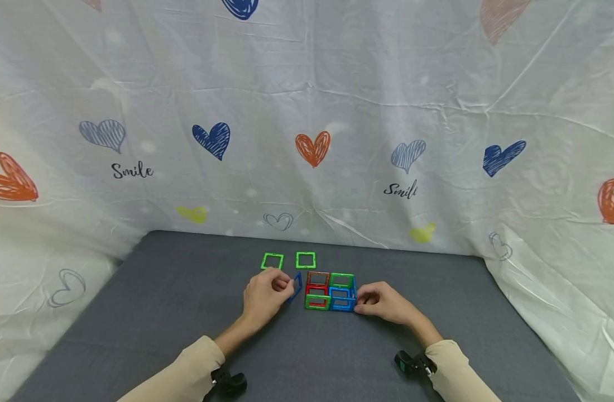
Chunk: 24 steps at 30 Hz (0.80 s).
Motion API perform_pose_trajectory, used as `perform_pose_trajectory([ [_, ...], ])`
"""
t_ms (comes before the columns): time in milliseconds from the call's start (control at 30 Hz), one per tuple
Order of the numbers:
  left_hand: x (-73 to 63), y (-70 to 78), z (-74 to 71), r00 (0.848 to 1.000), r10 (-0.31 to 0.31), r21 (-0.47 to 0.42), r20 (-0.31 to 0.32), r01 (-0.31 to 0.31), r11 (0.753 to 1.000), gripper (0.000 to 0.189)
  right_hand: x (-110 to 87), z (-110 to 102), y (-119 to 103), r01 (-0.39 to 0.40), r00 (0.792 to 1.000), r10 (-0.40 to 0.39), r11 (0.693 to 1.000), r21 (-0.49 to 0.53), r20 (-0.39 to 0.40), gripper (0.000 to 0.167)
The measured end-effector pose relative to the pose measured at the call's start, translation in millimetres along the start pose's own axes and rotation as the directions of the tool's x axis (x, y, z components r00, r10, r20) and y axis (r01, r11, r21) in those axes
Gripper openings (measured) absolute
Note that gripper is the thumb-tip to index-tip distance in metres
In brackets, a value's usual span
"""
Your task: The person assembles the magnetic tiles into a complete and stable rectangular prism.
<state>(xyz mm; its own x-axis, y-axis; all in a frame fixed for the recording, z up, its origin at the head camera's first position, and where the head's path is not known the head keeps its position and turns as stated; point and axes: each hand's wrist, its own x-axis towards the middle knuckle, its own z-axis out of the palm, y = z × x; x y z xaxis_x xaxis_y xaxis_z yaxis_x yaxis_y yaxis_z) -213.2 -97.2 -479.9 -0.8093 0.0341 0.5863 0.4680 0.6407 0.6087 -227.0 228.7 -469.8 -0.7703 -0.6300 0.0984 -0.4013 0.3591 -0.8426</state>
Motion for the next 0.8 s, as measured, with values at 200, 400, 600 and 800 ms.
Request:
perform_pose_trajectory([
  [200, 0.9, 2.8, 4.2, 1.000, -0.006, -0.014, -0.011, 0.006, 1.000, 0.011, 0.7, 0, 0, -0.012, 1.000, 0.012, 1.000, -0.002, -0.003, 0.009],
  [400, 1.3, 4.3, 8.5, 0.999, -0.030, -0.017, -0.022, 0.029, 0.999, 0.012, 0.3, 0, 0, -0.015, 1.000, 0.015, 1.000, -0.003, -0.004, 0.009],
  [600, 1.4, 5.1, 11.8, 0.998, -0.046, -0.012, -0.042, 0.046, 0.999, 0.013, 0.0, 0, -1, -0.014, 1.000, 0.014, 1.000, -0.002, 0.000, 0.009],
  [800, 0.2, 6.6, 12.7, 0.997, -0.079, -0.045, -0.025, 0.078, 0.996, 0.013, 0.2, 0, -1, -0.017, 1.000, 0.017, 1.000, -0.003, -0.002, 0.009],
])
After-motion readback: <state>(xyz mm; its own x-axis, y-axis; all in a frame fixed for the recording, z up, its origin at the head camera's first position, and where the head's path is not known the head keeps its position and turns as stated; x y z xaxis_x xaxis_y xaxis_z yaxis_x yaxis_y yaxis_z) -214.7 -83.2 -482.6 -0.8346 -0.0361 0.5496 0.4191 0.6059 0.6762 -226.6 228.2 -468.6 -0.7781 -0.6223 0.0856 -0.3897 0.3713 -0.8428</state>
